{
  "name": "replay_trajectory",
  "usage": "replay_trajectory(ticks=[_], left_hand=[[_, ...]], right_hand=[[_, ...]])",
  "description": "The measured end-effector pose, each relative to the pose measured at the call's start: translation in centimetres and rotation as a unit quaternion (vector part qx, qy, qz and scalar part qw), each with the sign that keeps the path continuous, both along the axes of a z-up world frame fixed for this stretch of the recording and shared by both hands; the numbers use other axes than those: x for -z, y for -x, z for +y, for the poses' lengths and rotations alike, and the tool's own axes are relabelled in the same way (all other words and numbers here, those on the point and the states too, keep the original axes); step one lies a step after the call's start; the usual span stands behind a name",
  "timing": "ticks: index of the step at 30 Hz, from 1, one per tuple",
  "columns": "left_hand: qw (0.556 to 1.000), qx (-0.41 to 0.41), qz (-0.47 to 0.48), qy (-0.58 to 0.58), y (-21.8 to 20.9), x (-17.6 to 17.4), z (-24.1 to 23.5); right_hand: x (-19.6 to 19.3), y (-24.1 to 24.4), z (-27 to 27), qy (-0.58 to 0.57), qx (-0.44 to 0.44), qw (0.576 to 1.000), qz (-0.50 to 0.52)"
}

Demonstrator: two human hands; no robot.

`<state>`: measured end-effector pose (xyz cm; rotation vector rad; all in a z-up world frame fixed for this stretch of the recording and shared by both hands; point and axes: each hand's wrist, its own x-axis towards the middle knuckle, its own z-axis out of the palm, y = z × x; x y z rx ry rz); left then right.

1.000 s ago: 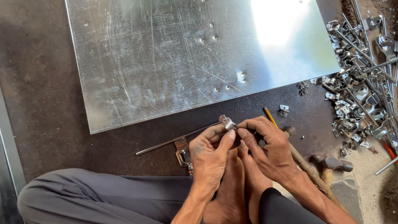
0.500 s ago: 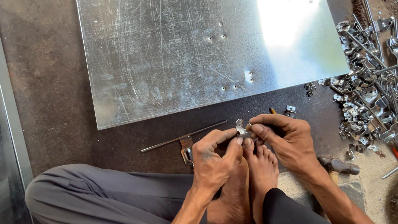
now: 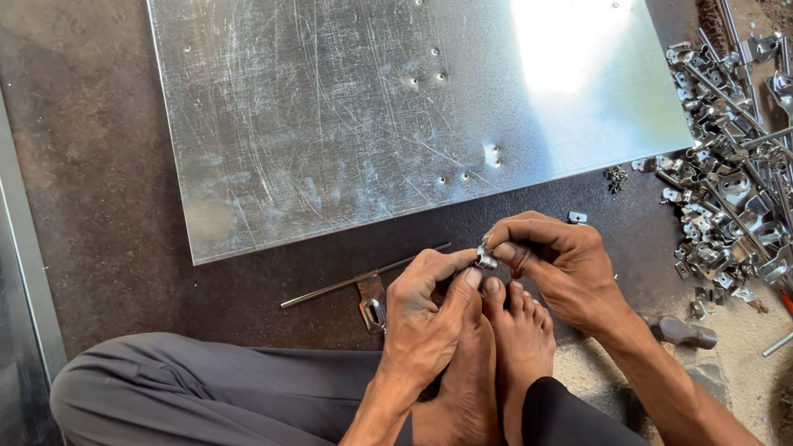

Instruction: The person assembles a metal box by attaching a latch and brackets to a metal sheet using a hammer and a punch, then fits the panel into a larger metal frame.

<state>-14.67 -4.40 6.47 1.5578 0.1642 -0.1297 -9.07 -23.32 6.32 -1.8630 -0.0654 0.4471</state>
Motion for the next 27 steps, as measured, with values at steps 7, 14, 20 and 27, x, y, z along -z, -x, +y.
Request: replay_trajectory(ticks=[7, 14, 20, 27], left_hand=[[0.988, 0.059, -0.022, -0.138, -2.0, -1.4, 1.2], [0.986, 0.068, -0.022, -0.149, -4.1, -2.3, 1.5], [0.983, 0.077, -0.045, -0.162, -4.3, -2.2, 1.4], [0.977, -0.009, -0.026, -0.213, -10.3, 0.8, 2.4]], right_hand=[[-1.1, -0.6, 0.5, 0.058, 0.065, 0.996, 0.031], [-1.1, -2.2, -0.1, 0.148, -0.066, 0.971, -0.175], [-1.5, -2.1, 0.6, 0.154, -0.014, 0.981, -0.121], [-0.4, -7.0, 2.5, 0.221, -0.025, 0.974, -0.038]])
